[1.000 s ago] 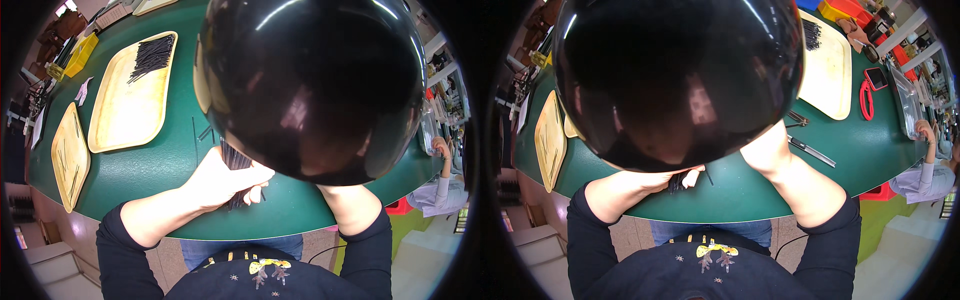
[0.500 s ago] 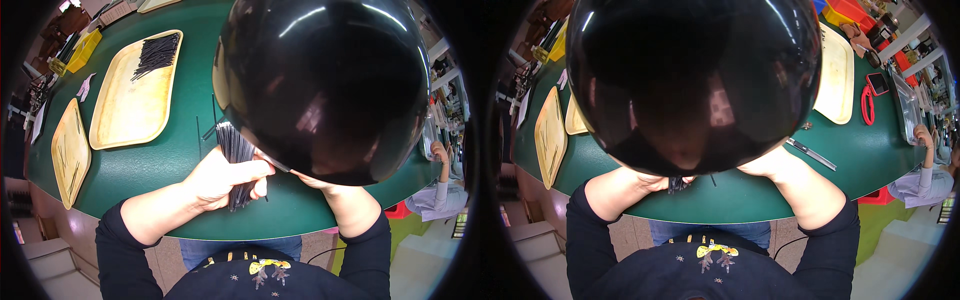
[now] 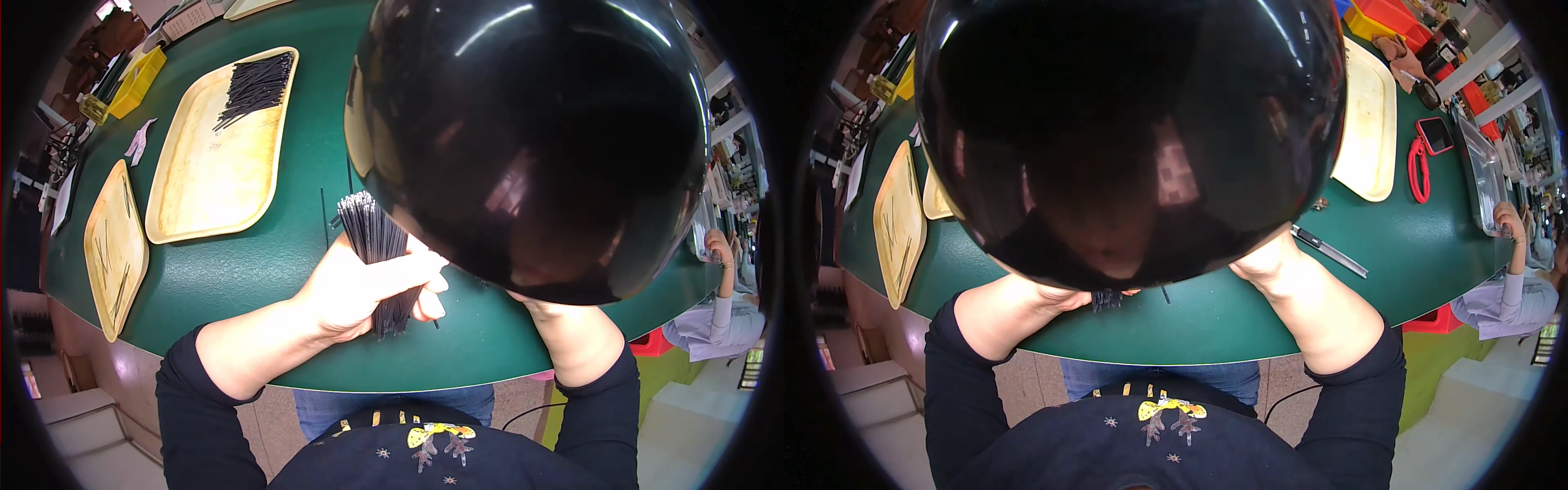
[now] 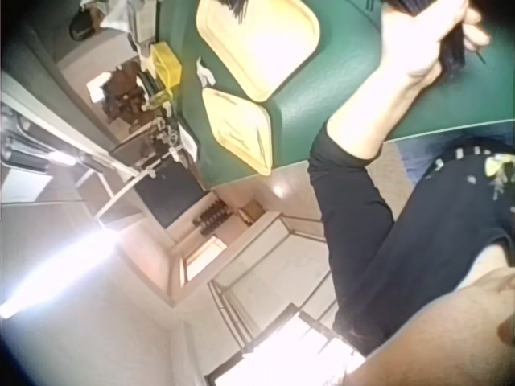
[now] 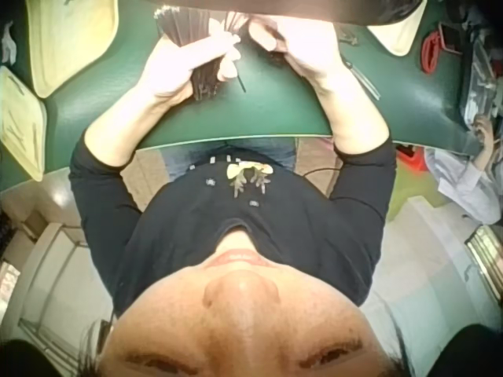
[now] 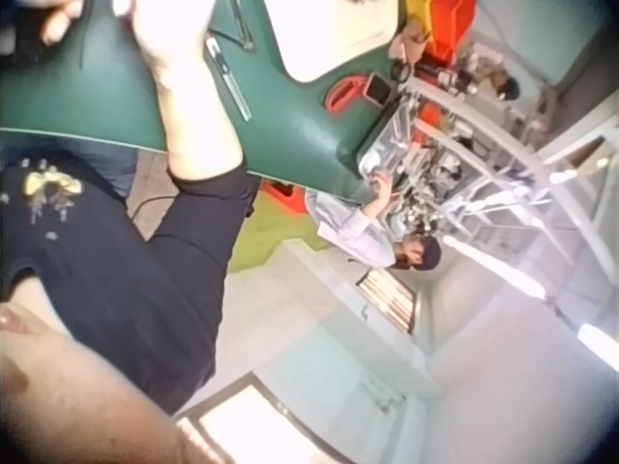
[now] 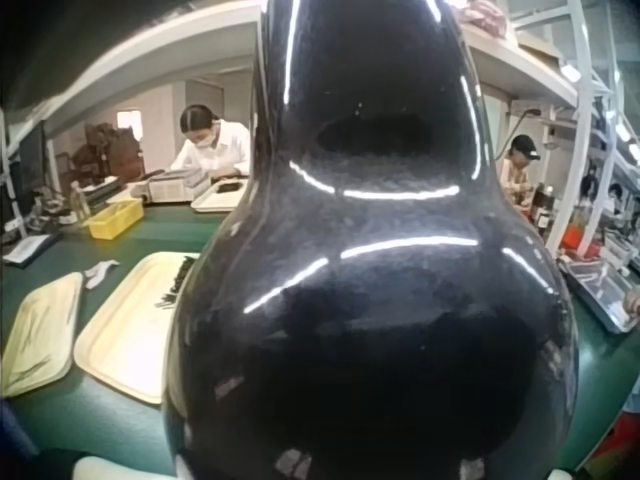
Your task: The person sorts a bundle of thin black rods by hand under a desk lamp, aligning and adjusting them.
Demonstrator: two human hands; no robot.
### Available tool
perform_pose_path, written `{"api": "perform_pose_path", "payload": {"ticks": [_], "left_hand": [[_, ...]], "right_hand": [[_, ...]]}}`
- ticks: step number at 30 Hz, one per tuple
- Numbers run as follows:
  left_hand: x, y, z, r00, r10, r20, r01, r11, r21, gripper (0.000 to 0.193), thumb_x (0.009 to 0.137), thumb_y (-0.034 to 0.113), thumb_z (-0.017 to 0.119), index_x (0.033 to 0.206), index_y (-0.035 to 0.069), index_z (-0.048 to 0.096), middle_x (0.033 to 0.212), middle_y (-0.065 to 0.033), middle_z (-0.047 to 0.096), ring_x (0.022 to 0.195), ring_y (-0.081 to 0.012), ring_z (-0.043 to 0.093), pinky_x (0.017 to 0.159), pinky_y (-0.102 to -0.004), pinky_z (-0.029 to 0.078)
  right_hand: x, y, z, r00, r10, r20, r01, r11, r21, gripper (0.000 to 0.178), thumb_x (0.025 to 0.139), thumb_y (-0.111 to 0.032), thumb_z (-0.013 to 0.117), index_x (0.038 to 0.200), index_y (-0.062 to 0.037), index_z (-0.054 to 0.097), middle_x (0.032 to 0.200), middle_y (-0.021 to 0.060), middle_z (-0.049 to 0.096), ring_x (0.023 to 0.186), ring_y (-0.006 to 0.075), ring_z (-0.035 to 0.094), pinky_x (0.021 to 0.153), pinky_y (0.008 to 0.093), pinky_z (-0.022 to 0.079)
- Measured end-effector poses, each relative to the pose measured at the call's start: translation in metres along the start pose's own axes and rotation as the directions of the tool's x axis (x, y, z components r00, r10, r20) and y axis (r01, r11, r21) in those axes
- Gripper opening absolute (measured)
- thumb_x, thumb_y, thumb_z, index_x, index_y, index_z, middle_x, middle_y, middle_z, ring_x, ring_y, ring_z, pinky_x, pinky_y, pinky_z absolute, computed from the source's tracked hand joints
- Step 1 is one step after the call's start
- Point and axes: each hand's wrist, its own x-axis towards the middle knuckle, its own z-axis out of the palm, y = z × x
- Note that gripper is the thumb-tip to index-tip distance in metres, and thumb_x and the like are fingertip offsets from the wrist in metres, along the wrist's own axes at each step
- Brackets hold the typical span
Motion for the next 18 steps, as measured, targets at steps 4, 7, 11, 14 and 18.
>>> {"api": "perform_pose_path", "payload": {"ticks": [4,7,11,14,18], "left_hand": [[0.003,-0.007,-0.011,1.000,-0.022,0.015,0.022,1.000,0.001,0.010,0.076,0.005,0.055,0.073,-0.004,0.056,0.060,-0.0137,0.057,0.053,-0.0184,0.058,0.051,-0.0255,0.049],[0.002,-0.008,-0.006,0.997,-0.064,-0.051,0.063,0.998,-0.019,0.012,0.076,0.007,0.055,0.076,-0.004,0.056,0.061,-0.0126,0.057,0.053,-0.0176,0.058,0.051,-0.0250,0.048],[-0.002,0.001,-0.004,0.999,0.036,-0.027,-0.019,0.886,0.464,0.013,0.077,0.009,0.054,0.082,-0.004,0.055,0.061,-0.0072,0.056,0.051,-0.0128,0.055,0.048,-0.0222,0.046],[-0.015,0.001,-0.005,0.979,0.171,0.110,-0.202,0.746,0.635,0.008,0.074,0.006,0.057,0.078,-0.001,0.055,0.060,-0.0039,0.054,0.051,-0.0087,0.050,0.048,-0.0215,0.041],[-0.007,-0.017,-0.016,0.954,0.172,0.244,-0.299,0.550,0.780,0.011,0.072,0.005,0.060,0.081,0.001,0.054,0.067,-0.0067,0.055,0.061,-0.0120,0.053,0.057,-0.0238,0.043]], "right_hand": [[0.001,0.000,0.001,1.000,0.015,-0.024,-0.017,0.996,-0.090,0.054,0.082,-0.023,0.046,0.127,-0.0100,0.020,0.127,0.0123,0.027,0.117,0.0229,0.028,0.097,0.0336,0.026],[0.001,-0.001,0.004,0.999,0.022,-0.044,-0.029,0.987,-0.159,0.054,0.081,-0.023,0.047,0.126,-0.0098,0.021,0.127,0.0124,0.028,0.117,0.0228,0.029,0.097,0.0332,0.026],[-0.024,0.026,-0.046,0.998,0.002,-0.068,-0.025,0.941,-0.338,0.049,0.080,-0.018,0.048,0.123,-0.0080,0.026,0.123,0.0125,0.032,0.113,0.0228,0.034,0.094,0.0332,0.029],[-0.037,0.025,-0.058,0.993,-0.054,-0.109,-0.022,0.802,-0.597,0.044,0.077,-0.012,0.049,0.118,-0.0053,0.035,0.117,0.0126,0.039,0.106,0.0228,0.040,0.089,0.0335,0.034],[-0.032,0.023,-0.031,0.950,0.104,-0.296,-0.305,0.528,-0.793,0.038,0.072,-0.004,0.051,0.110,-0.0017,0.044,0.109,0.0122,0.047,0.097,0.0223,0.046,0.082,0.0336,0.039]]}}
